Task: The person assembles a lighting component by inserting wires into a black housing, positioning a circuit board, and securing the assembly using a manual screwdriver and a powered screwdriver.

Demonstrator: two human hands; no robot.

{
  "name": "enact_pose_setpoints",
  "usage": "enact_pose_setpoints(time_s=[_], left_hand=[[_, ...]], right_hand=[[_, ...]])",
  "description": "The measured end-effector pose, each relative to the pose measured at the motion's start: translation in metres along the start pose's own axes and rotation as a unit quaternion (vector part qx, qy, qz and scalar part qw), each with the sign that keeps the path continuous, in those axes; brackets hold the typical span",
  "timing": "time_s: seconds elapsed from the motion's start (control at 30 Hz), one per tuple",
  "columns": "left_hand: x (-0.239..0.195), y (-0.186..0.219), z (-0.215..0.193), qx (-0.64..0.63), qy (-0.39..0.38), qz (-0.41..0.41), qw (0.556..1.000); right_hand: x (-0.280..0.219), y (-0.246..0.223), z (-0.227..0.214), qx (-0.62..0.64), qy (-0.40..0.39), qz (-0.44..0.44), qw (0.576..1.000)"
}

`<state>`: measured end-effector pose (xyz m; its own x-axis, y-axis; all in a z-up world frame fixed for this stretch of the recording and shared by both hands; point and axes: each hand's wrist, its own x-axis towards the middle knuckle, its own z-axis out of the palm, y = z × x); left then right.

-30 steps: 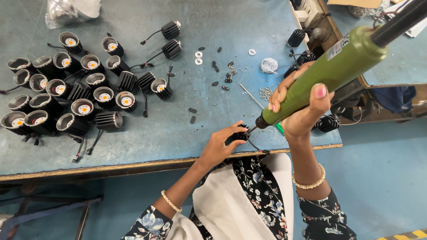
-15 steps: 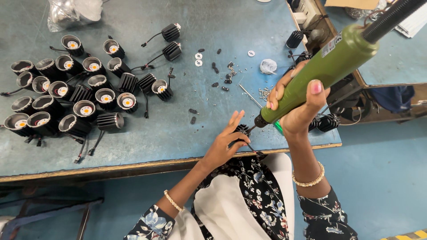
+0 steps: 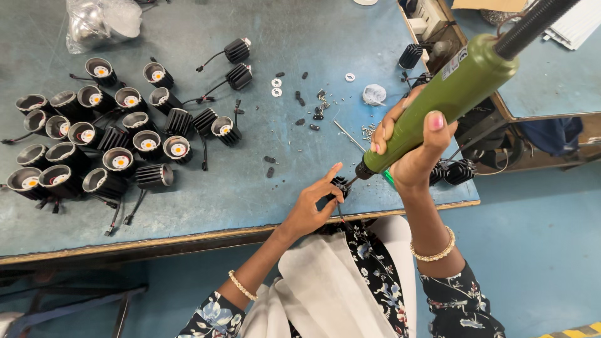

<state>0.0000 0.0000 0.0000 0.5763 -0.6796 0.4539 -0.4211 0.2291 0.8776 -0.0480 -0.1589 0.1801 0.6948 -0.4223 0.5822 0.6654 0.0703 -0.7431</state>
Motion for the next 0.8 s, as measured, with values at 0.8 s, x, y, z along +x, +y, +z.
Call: enact_pose_setpoints(time_s=[0.8], left_hand=[[0.0028,-0.0083,-0.0052,0.059,0.022,-0.023,0.998]], right_hand=[[-0.0029,-0.0002,0.0009,-0.005,-0.010,-0.013,1.000]])
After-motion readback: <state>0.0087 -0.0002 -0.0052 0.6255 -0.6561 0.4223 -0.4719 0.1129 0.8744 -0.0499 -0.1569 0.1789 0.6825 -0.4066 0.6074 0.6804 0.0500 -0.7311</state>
